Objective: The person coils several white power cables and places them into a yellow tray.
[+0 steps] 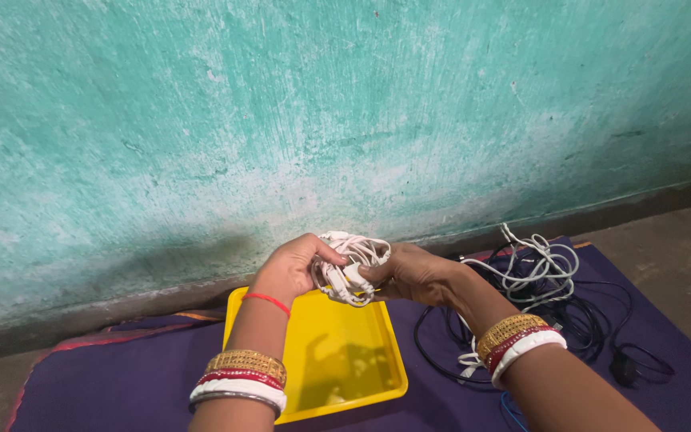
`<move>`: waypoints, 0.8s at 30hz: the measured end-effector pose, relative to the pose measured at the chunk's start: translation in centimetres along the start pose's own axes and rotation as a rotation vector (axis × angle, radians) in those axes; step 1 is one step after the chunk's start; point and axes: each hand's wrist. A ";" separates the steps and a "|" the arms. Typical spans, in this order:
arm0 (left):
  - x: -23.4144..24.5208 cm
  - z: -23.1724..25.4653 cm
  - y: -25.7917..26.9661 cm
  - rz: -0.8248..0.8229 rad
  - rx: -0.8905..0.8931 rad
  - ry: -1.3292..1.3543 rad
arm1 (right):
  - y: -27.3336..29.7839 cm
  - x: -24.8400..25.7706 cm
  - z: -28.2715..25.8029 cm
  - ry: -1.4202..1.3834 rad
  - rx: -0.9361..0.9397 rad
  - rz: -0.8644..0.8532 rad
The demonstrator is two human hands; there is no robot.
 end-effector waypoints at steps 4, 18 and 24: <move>-1.8 -0.8 0.8 0.382 -0.232 -0.045 | -1.7 -0.3 0.6 0.017 -0.015 0.106; -5.8 -2.5 3.1 0.562 -0.968 -0.801 | -4.0 -2.0 1.8 0.048 0.040 0.910; -6.5 -3.6 3.6 0.582 -0.777 -0.796 | -3.9 -0.3 3.3 0.095 0.121 0.858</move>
Point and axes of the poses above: each hand's wrist, its own y-axis away from the middle knuckle, its own x-axis out of the back of the hand, z = x × y, and after that the axes turned 9 degrees about z, right-handed
